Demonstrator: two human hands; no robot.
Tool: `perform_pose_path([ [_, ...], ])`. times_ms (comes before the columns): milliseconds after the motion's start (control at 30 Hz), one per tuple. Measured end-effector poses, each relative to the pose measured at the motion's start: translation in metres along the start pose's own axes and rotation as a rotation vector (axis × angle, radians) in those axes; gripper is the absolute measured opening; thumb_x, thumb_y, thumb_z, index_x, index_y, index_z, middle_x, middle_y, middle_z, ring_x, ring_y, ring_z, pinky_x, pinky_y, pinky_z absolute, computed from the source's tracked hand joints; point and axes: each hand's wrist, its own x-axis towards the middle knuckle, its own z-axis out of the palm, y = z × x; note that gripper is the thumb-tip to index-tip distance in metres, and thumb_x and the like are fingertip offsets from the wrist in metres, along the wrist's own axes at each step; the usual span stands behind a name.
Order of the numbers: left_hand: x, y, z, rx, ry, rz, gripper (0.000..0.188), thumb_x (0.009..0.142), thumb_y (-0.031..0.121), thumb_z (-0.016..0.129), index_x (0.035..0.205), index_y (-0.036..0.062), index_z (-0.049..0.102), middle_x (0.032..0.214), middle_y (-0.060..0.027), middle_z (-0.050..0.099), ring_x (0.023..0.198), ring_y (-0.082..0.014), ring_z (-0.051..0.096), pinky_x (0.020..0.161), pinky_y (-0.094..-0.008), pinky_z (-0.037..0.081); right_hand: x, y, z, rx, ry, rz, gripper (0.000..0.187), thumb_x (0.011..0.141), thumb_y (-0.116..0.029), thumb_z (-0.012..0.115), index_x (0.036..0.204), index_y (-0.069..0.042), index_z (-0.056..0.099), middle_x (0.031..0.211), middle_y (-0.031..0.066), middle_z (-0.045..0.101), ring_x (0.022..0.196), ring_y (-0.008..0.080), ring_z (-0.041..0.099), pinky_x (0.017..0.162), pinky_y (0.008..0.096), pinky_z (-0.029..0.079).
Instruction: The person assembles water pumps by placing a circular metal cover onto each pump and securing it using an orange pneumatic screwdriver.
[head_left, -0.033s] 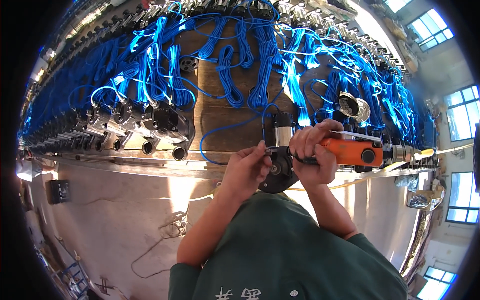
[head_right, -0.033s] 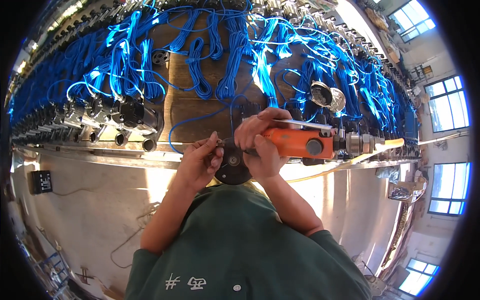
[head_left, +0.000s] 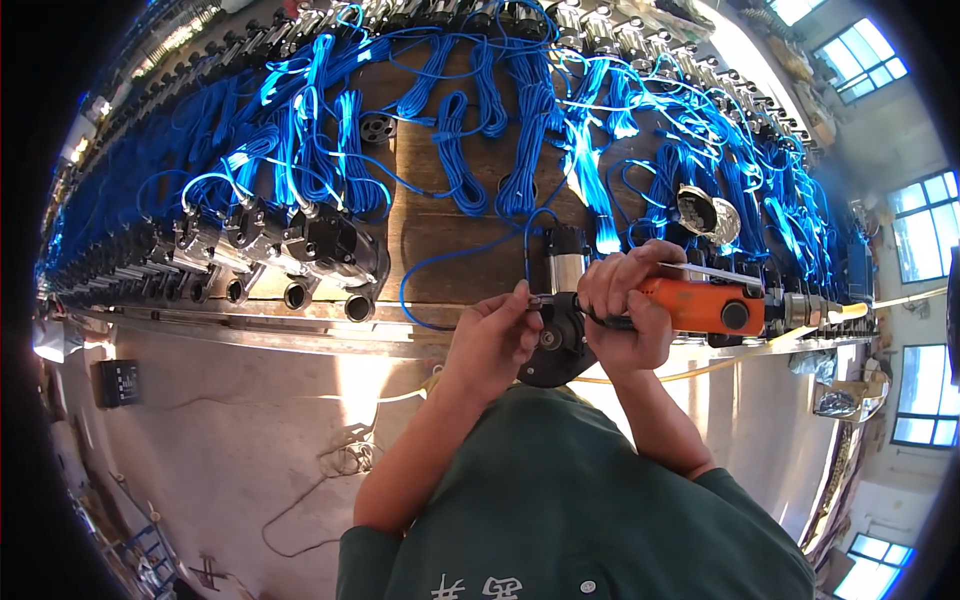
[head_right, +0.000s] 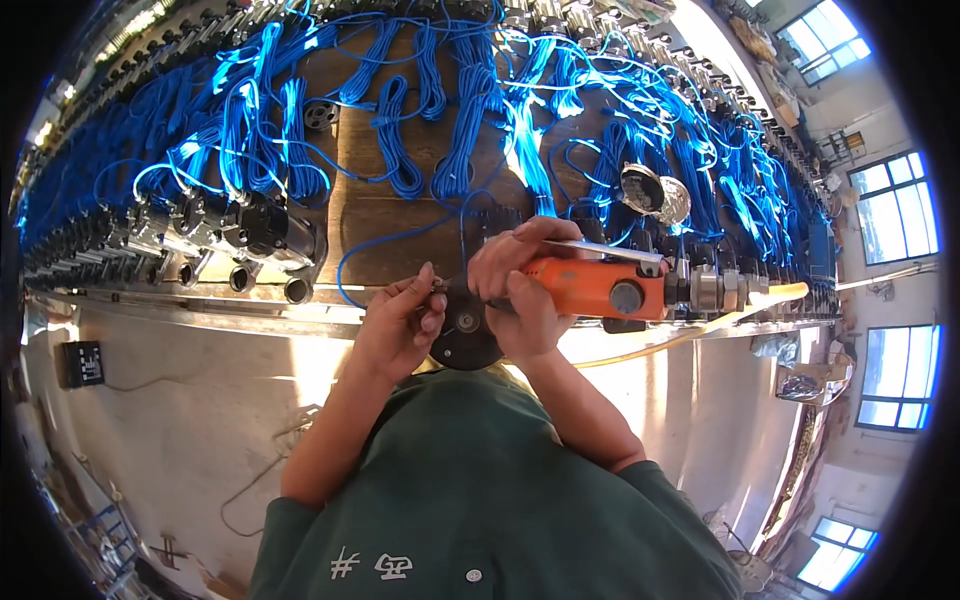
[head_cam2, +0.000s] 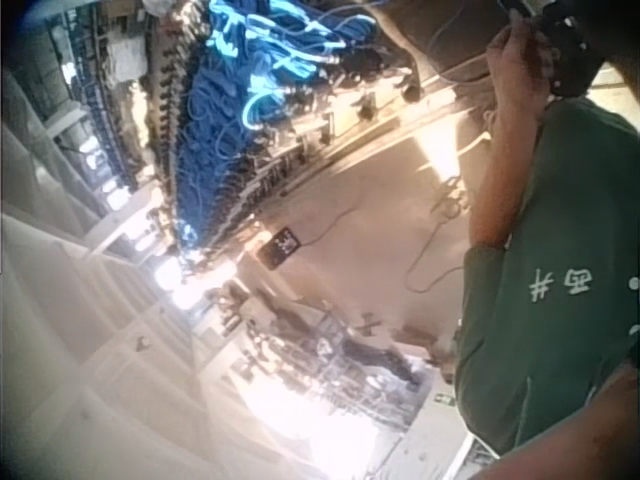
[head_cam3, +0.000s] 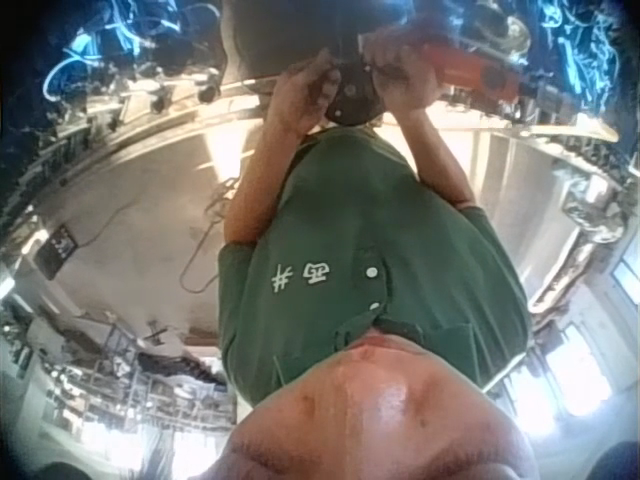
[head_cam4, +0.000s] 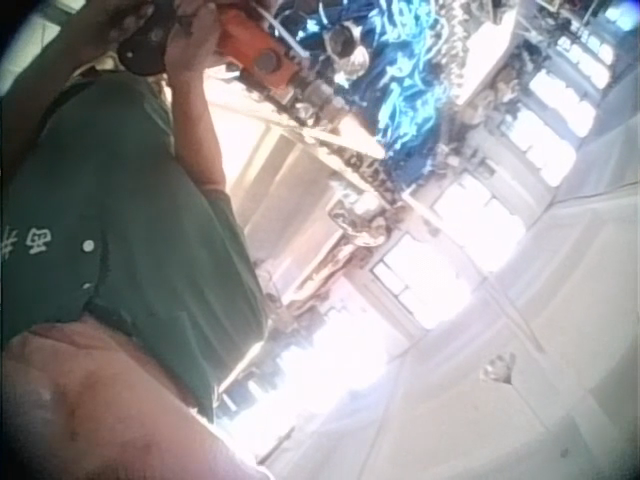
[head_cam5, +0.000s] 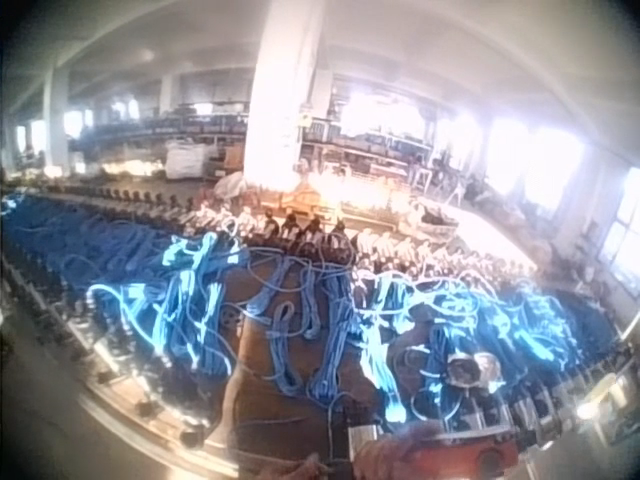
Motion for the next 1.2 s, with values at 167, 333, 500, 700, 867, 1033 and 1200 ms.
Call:
perform_pose_path([
  [167, 0.001, -0.006, 0.006, -0.088, 0.047, 0.067, 0.022, 0.095, 0.027, 0.06, 0.091, 0.0053, 0.062, 0.072, -0.003, 0.061, 0.054, -0.0092, 0.053, 0.043, -0.0188, 0.037, 0.001, 0.0, 0.001, -0.01, 0.002, -0.008, 0.034, 0.08, -0.012, 0.051, 0.111, 0.001, 0.044, 0.063, 0.0043, 0.043, 0.054, 0.0145, 0.044, 0.053, 0.0309, 0.043],
  [333, 0.001, -0.005, 0.008, -0.031, 0.058, 0.1, 0.023, 0.094, 0.027, 0.061, 0.091, 0.0046, 0.062, 0.07, -0.0027, 0.06, 0.053, -0.0091, 0.052, 0.045, -0.0186, 0.038, 0.001, 0.001, 0.0, -0.004, 0.004, -0.009, 0.033, 0.081, -0.013, 0.052, 0.11, 0.001, 0.044, 0.063, 0.0045, 0.043, 0.054, 0.0146, 0.045, 0.053, 0.031, 0.043],
  [500, 0.001, 0.004, 0.001, 0.109, 0.042, -0.009, 0.025, 0.093, 0.028, 0.063, 0.088, 0.0041, 0.062, 0.065, -0.0021, 0.059, 0.05, -0.0087, 0.051, 0.045, -0.0187, 0.037, 0.001, -0.001, -0.003, 0.031, -0.054, 0.052, 0.033, 0.08, -0.011, 0.053, 0.11, 0.001, 0.044, 0.063, 0.0046, 0.044, 0.055, 0.0145, 0.045, 0.054, 0.0309, 0.043],
  [700, 0.024, 0.009, -0.01, 1.038, 0.006, 0.551, 0.029, 0.092, 0.022, 0.063, 0.084, -0.0048, 0.067, 0.06, 0.0, 0.056, 0.054, -0.0061, 0.047, 0.05, -0.0238, 0.037, -0.006, 0.008, -0.009, -0.158, -0.025, 0.082, 0.034, 0.075, -0.005, 0.053, 0.107, 0.001, 0.043, 0.062, 0.0056, 0.047, 0.053, 0.0152, 0.047, 0.053, 0.0314, 0.044],
  [867, 0.037, 0.008, -0.023, 1.083, -0.017, 0.446, 0.03, 0.095, 0.022, 0.056, 0.086, -0.0045, 0.068, 0.059, 0.0019, 0.053, 0.056, -0.0051, 0.044, 0.05, -0.0236, 0.034, -0.01, 0.019, -0.023, -0.187, -0.033, 0.278, 0.031, 0.074, 0.008, 0.05, 0.104, 0.002, 0.046, 0.068, 0.0072, 0.053, 0.062, 0.0152, 0.057, 0.061, 0.0275, 0.048],
  [1033, 0.031, 0.011, -0.039, 0.324, 0.073, 0.149, 0.03, 0.099, 0.026, 0.049, 0.095, 0.0007, 0.065, 0.067, 0.0021, 0.053, 0.053, -0.0068, 0.045, 0.049, -0.0205, 0.032, -0.015, 0.024, -0.017, -0.377, -0.07, 0.323, 0.014, 0.076, 0.004, 0.049, 0.089, 0.002, 0.053, 0.077, 0.0075, 0.055, 0.066, 0.0159, 0.059, 0.063, 0.0269, 0.048],
  [1200, 0.024, 0.006, -0.042, 0.147, 0.157, 0.234, 0.027, 0.101, 0.023, 0.041, 0.099, 0.0012, 0.058, 0.082, -0.0112, 0.064, 0.058, -0.0123, 0.051, 0.05, -0.0247, 0.038, -0.033, 0.056, -0.054, -0.099, 0.14, 0.544, 0.021, 0.081, -0.014, 0.043, 0.084, 0.002, 0.057, 0.086, 0.0103, 0.057, 0.069, 0.0173, 0.059, 0.069, 0.0239, 0.048],
])
